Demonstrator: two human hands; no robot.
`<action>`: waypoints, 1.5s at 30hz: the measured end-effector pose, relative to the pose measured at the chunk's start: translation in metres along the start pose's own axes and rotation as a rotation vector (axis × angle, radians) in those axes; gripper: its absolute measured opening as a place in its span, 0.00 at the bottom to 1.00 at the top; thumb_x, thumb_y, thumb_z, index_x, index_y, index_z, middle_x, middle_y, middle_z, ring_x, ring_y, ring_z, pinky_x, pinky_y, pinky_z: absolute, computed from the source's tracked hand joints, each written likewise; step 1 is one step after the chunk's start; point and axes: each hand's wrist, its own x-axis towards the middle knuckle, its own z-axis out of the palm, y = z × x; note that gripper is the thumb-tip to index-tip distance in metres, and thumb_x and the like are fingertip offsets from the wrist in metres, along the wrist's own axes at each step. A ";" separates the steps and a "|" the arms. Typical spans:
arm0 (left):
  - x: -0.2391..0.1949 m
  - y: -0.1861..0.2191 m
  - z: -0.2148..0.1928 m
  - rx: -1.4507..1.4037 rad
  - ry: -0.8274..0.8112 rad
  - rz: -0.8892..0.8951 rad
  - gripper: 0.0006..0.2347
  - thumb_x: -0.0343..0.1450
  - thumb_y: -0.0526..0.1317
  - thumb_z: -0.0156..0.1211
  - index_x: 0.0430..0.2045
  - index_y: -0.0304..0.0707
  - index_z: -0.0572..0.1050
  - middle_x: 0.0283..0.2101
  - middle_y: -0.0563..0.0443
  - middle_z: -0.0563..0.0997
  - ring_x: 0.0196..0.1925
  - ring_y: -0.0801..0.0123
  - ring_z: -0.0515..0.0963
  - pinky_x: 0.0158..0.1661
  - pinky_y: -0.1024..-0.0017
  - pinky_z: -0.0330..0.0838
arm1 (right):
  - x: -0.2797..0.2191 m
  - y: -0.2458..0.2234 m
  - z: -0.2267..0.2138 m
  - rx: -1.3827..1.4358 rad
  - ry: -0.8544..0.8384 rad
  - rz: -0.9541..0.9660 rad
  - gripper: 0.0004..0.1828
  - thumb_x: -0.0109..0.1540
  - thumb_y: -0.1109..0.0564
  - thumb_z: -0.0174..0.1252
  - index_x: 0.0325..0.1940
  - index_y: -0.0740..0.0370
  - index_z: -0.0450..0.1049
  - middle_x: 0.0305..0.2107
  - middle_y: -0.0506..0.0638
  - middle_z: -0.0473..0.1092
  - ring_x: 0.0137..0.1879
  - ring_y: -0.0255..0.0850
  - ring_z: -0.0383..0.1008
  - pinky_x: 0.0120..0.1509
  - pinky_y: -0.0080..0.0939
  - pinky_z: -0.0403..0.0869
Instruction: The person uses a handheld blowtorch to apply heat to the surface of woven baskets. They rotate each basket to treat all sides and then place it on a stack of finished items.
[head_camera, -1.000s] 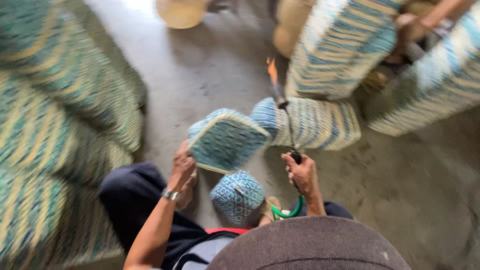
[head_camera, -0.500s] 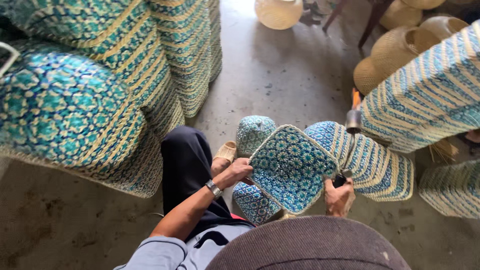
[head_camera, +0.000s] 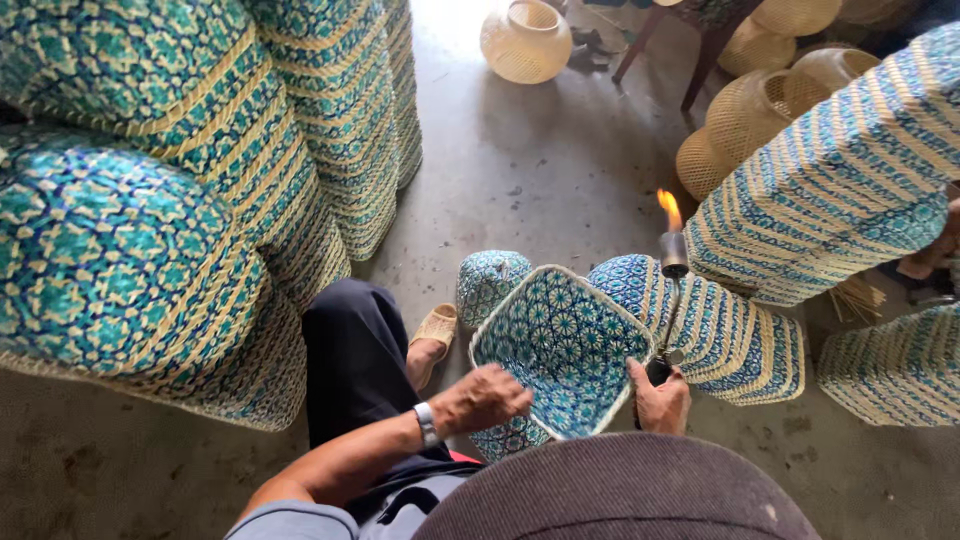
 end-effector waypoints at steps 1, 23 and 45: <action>-0.002 -0.013 0.003 0.028 0.127 0.011 0.05 0.72 0.40 0.59 0.36 0.41 0.74 0.24 0.59 0.71 0.30 0.69 0.76 0.34 0.67 0.68 | -0.001 -0.004 -0.004 0.046 -0.013 0.070 0.27 0.58 0.41 0.70 0.42 0.67 0.71 0.21 0.52 0.70 0.25 0.41 0.70 0.28 0.43 0.71; -0.023 -0.237 -0.048 -0.926 0.613 -0.796 0.13 0.75 0.47 0.62 0.32 0.33 0.77 0.27 0.61 0.72 0.30 0.81 0.65 0.29 0.75 0.59 | -0.029 -0.101 -0.074 0.260 -0.703 0.021 0.14 0.64 0.45 0.57 0.35 0.58 0.72 0.17 0.44 0.65 0.19 0.31 0.61 0.20 0.36 0.61; 0.006 -0.237 -0.145 -0.069 0.419 -0.260 0.18 0.66 0.54 0.69 0.26 0.34 0.79 0.29 0.45 0.81 0.34 0.56 0.80 0.44 0.61 0.67 | -0.009 -0.132 -0.095 0.023 -0.608 0.026 0.18 0.65 0.42 0.55 0.32 0.58 0.73 0.16 0.43 0.65 0.20 0.31 0.63 0.23 0.36 0.65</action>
